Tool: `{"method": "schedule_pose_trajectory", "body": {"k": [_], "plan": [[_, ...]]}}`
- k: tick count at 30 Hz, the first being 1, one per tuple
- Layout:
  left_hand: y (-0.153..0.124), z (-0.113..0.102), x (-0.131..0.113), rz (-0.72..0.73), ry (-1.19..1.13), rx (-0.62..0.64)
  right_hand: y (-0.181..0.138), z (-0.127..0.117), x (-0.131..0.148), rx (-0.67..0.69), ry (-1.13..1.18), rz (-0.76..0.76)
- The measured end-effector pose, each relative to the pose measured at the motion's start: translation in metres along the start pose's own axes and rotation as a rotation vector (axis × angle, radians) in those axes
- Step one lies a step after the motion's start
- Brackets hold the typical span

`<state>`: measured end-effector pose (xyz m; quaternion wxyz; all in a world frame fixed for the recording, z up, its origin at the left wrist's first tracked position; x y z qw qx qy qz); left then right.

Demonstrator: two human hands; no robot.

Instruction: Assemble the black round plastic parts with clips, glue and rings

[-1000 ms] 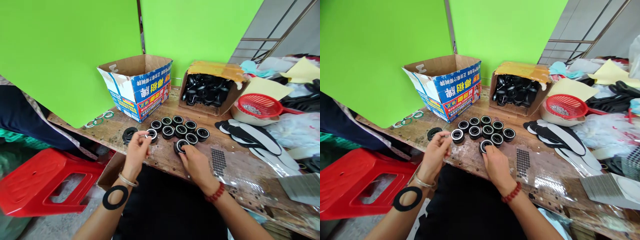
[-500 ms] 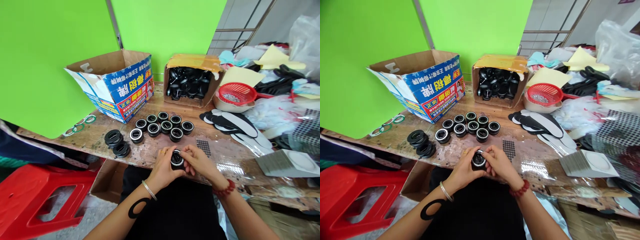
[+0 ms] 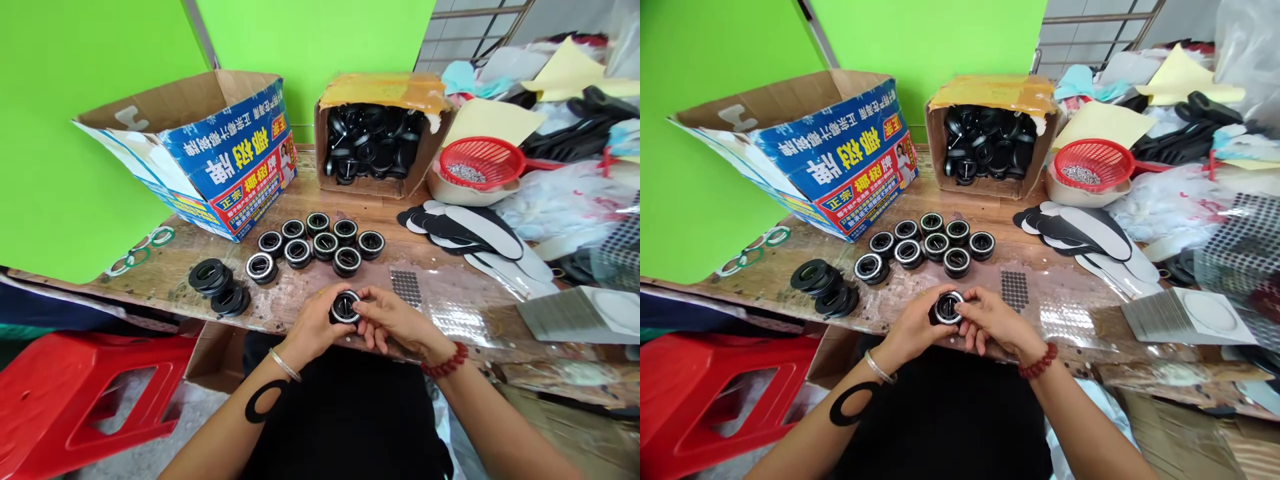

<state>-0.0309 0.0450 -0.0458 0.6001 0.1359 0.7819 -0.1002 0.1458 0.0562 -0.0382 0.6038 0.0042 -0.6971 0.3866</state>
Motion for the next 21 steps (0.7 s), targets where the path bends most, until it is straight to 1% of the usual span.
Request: {"method": "schedule_pose_trajectory", "body": {"k": [2, 4, 6, 8, 9, 10, 12, 13, 14, 15, 16, 17, 18, 19, 21], "plan": [[-0.001, 0.003, 0.001, 0.015, -0.016, -0.025, 0.001, 0.001, -0.002, 0.006, 0.026, -0.009], [-0.001, 0.002, 0.001, 0.039, -0.02, -0.04, -0.001, 0.003, -0.004, -0.007, 0.05, -0.019], [0.002, -0.006, 0.0, 0.066, -0.03, 0.022, -0.006, 0.008, -0.006, -0.024, 0.021, 0.0], [0.003, -0.017, -0.001, 0.064, -0.08, 0.156, -0.011, 0.012, -0.006, -0.055, -0.146, 0.03], [0.003, -0.023, -0.001, 0.052, -0.116, 0.224, -0.013, 0.014, -0.005, -0.113, -0.289, 0.018], [0.003, -0.029, 0.0, 0.037, -0.147, 0.271, -0.014, 0.015, -0.003, -0.213, -0.456, -0.02], [0.0, -0.035, 0.002, 0.018, -0.165, 0.289, -0.012, 0.02, 0.005, -0.489, -0.774, -0.179], [-0.002, -0.036, 0.004, 0.021, -0.152, 0.272, -0.009, 0.024, 0.011, -0.62, -0.895, -0.286], [-0.005, -0.035, 0.007, 0.031, -0.134, 0.237, -0.004, 0.029, 0.017, -0.711, -0.991, -0.392], [-0.008, -0.033, 0.009, 0.049, -0.115, 0.19, 0.003, 0.035, 0.023, -0.756, -1.072, -0.482], [-0.01, -0.029, 0.012, 0.069, -0.1, 0.139, 0.01, 0.041, 0.029, -0.764, -1.149, -0.547], [-0.013, -0.026, 0.015, 0.087, -0.089, 0.083, 0.018, 0.048, 0.034, -0.758, -1.224, -0.58], [-0.015, -0.023, 0.017, 0.097, -0.08, 0.028, 0.025, 0.054, 0.038, -0.753, -1.292, -0.576], [-0.017, -0.02, 0.02, 0.095, -0.07, -0.021, 0.032, 0.06, 0.04, -0.748, -1.349, -0.542], [-0.02, -0.017, 0.023, 0.061, -0.057, -0.075, 0.042, 0.068, 0.042, -0.742, -1.415, -0.439]]}}
Point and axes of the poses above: each hand's wrist, its own y-axis towards the middle knuckle, its own z-axis out of the palm, x = y × z, the point moved 1 cm from there along y, towards the middle knuckle, and after that the axes turned 14 degrees about -y, right-handed, at the moved point
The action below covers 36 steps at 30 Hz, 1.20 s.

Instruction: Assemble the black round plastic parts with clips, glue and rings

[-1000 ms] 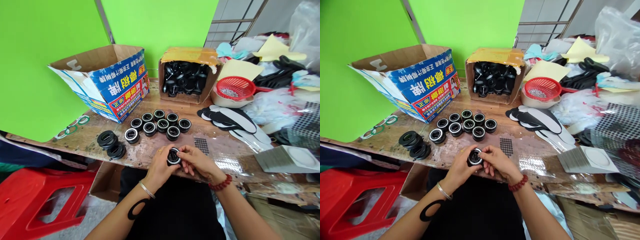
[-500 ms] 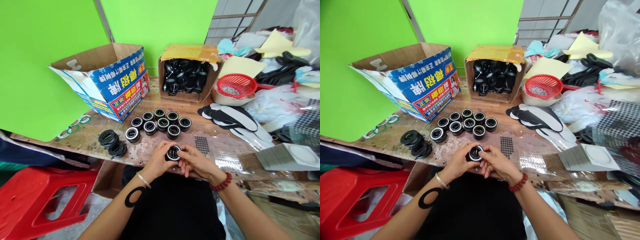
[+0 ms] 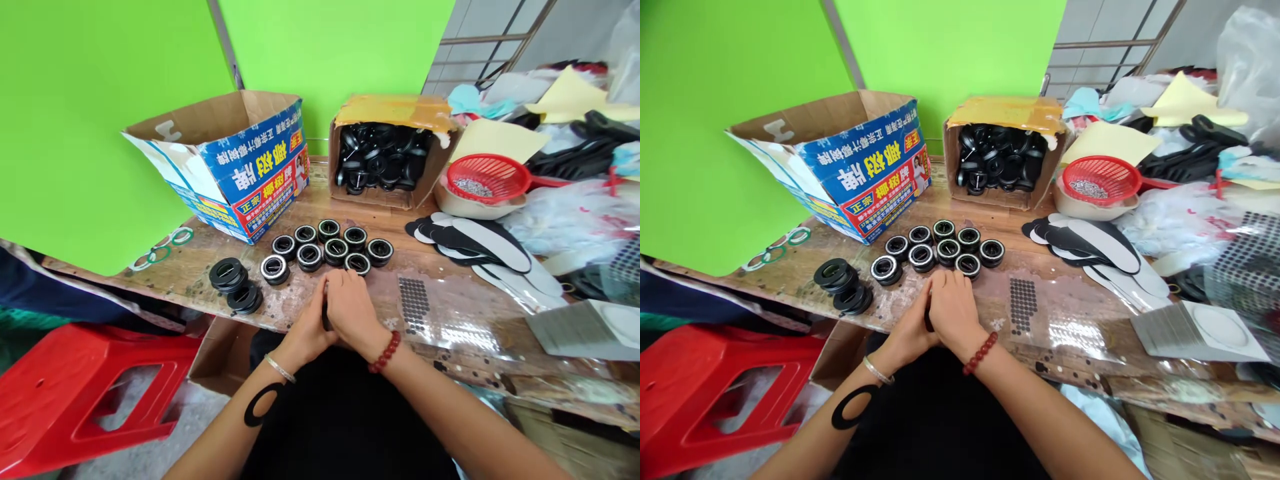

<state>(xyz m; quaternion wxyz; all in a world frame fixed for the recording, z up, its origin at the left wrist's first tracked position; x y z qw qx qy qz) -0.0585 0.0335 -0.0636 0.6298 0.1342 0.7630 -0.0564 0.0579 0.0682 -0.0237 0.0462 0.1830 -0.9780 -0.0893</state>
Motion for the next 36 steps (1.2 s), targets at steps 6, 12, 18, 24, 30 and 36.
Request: {"method": "schedule_pose_trajectory", "body": {"k": [6, 12, 18, 24, 30, 36], "plan": [[0.003, -0.005, -0.001, -0.069, -0.018, 0.016, -0.002, 0.013, 0.002, 0.016, -0.085, 0.015], [0.004, -0.006, 0.008, -0.021, -0.047, 0.041, -0.006, 0.017, 0.001, -0.075, -0.068, 0.027], [0.003, -0.005, 0.005, 0.011, -0.073, 0.029, -0.006, 0.019, 0.001, -0.167, -0.051, 0.03], [0.008, -0.028, -0.012, -0.034, -0.294, 0.087, -0.03, -0.014, 0.01, -0.49, 0.147, -0.14], [0.027, -0.031, -0.018, -0.109, -0.325, -0.149, -0.077, -0.063, 0.061, -0.562, 0.281, -0.802], [0.031, -0.018, -0.023, -0.111, -0.367, -0.229, -0.068, -0.062, 0.075, -0.509, 0.046, -0.947]]}}
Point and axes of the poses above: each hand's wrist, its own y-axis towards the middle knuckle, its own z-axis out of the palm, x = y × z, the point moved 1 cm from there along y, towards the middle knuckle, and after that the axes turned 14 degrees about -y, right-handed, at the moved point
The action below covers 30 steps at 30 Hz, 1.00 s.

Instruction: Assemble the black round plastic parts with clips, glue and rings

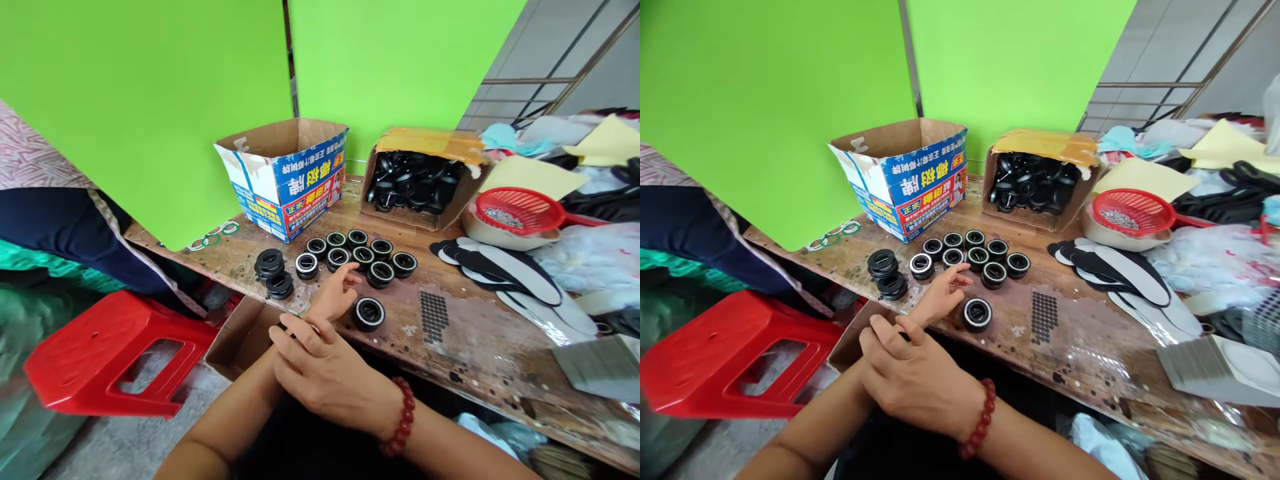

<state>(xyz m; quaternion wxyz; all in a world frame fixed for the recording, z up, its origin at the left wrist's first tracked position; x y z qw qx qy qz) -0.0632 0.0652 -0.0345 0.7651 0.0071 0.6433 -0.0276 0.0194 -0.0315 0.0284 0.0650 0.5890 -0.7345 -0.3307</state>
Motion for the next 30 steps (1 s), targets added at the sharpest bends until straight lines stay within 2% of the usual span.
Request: {"method": "schedule_pose_trajectory", "body": {"k": [5, 8, 11, 13, 16, 18, 20, 22, 24, 26, 30], "plan": [[-0.003, -0.01, -0.006, -0.089, -0.19, -0.096, -0.017, -0.01, -0.004, -0.073, 0.08, -0.075], [-0.007, -0.018, -0.011, -0.166, -0.351, -0.122, -0.028, -0.028, -0.001, -0.099, 0.202, 0.06], [-0.015, -0.023, -0.017, -0.216, -0.457, -0.128, -0.039, -0.041, -0.006, -0.156, 0.394, 0.405], [-0.024, -0.02, -0.021, -0.217, -0.528, -0.084, -0.048, -0.039, -0.016, -0.211, 0.491, 0.75], [-0.041, -0.004, -0.027, -0.261, -0.639, 0.123, -0.063, -0.024, -0.034, -0.307, 0.713, 1.272], [-0.051, 0.008, -0.031, -0.315, -0.642, 0.203, -0.072, -0.013, -0.043, -0.33, 0.891, 1.449], [-0.055, 0.015, -0.034, -0.31, -0.58, 0.163, -0.082, -0.006, -0.049, -0.251, 0.901, 1.449], [-0.055, 0.017, -0.034, -0.258, -0.464, 0.098, -0.09, -0.005, -0.053, -0.152, 0.659, 1.34], [-0.052, 0.015, -0.033, -0.2, -0.308, 0.071, -0.098, -0.008, -0.056, -0.116, 0.348, 1.212], [-0.05, 0.013, -0.031, -0.159, -0.155, 0.088, -0.101, -0.011, -0.061, -0.105, 0.208, 1.144], [-0.053, 0.017, -0.03, -0.119, 0.084, 0.18, -0.096, -0.015, -0.074, 0.025, 0.393, 1.174]]}}
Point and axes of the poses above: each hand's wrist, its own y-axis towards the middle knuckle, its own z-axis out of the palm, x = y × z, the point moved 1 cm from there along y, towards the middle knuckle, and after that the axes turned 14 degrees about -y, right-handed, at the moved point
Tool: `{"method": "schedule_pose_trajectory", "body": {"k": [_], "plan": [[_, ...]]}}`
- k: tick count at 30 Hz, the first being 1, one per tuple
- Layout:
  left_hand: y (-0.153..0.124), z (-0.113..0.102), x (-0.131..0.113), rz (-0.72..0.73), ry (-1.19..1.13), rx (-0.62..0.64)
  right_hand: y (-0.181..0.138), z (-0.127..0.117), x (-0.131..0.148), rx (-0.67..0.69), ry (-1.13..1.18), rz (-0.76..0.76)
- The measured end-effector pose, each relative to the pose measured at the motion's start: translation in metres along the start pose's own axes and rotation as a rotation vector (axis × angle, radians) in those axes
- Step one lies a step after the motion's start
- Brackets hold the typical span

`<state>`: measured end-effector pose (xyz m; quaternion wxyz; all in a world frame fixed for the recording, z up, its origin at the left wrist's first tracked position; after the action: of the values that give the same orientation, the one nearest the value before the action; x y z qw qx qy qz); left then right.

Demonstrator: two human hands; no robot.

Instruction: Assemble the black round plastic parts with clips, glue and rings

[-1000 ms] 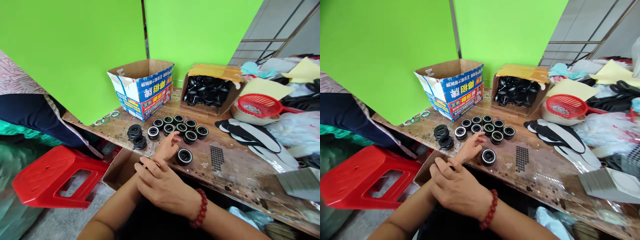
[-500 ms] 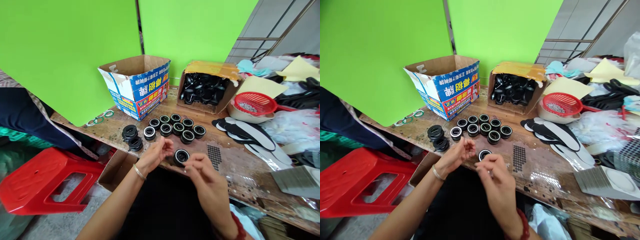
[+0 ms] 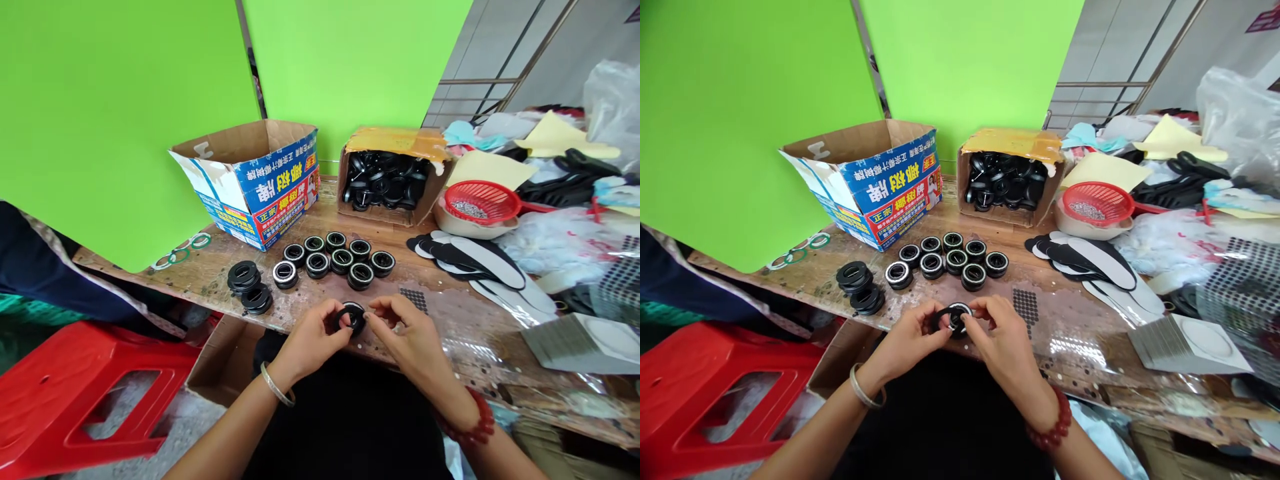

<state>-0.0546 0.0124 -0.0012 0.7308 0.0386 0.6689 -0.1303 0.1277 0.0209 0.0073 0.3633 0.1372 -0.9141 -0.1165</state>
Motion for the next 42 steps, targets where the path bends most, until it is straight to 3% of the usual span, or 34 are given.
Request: {"method": "schedule_pose_trajectory", "body": {"k": [5, 11, 15, 18, 24, 29, 42], "plan": [[-0.004, 0.007, -0.004, 0.011, 0.019, 0.038, 0.011, -0.007, 0.0, 0.22, 0.138, 0.173], [-0.001, -0.012, 0.016, 0.015, -0.186, -0.279, 0.012, 0.005, -0.029, 0.173, 0.418, 0.527], [-0.005, -0.008, 0.039, -0.231, -0.383, -0.245, 0.01, 0.029, -0.037, 0.117, 0.659, 0.666], [-0.005, 0.002, 0.046, -0.314, -0.516, -0.242, 0.008, 0.043, -0.035, 0.07, 0.765, 0.7], [0.007, -0.001, 0.044, -0.251, -0.587, -0.371, -0.002, 0.053, -0.026, -0.031, 0.897, 0.76], [0.011, -0.011, 0.041, -0.271, -0.612, -0.372, -0.006, 0.059, -0.018, -0.065, 0.88, 0.784], [0.013, -0.013, 0.044, -0.302, -0.645, -0.348, -0.002, 0.069, -0.018, -0.093, 0.78, 0.782]]}}
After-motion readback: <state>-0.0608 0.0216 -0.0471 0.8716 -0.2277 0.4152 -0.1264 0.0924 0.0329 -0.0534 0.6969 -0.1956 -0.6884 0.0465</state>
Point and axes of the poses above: each hand's wrist, its own y-axis towards the middle knuckle, its own z-axis out of the palm, x = y × z, the point moved 1 cm from there along y, towards the middle knuckle, and after that the axes turned 14 degrees about -y, right-handed, at the moved point
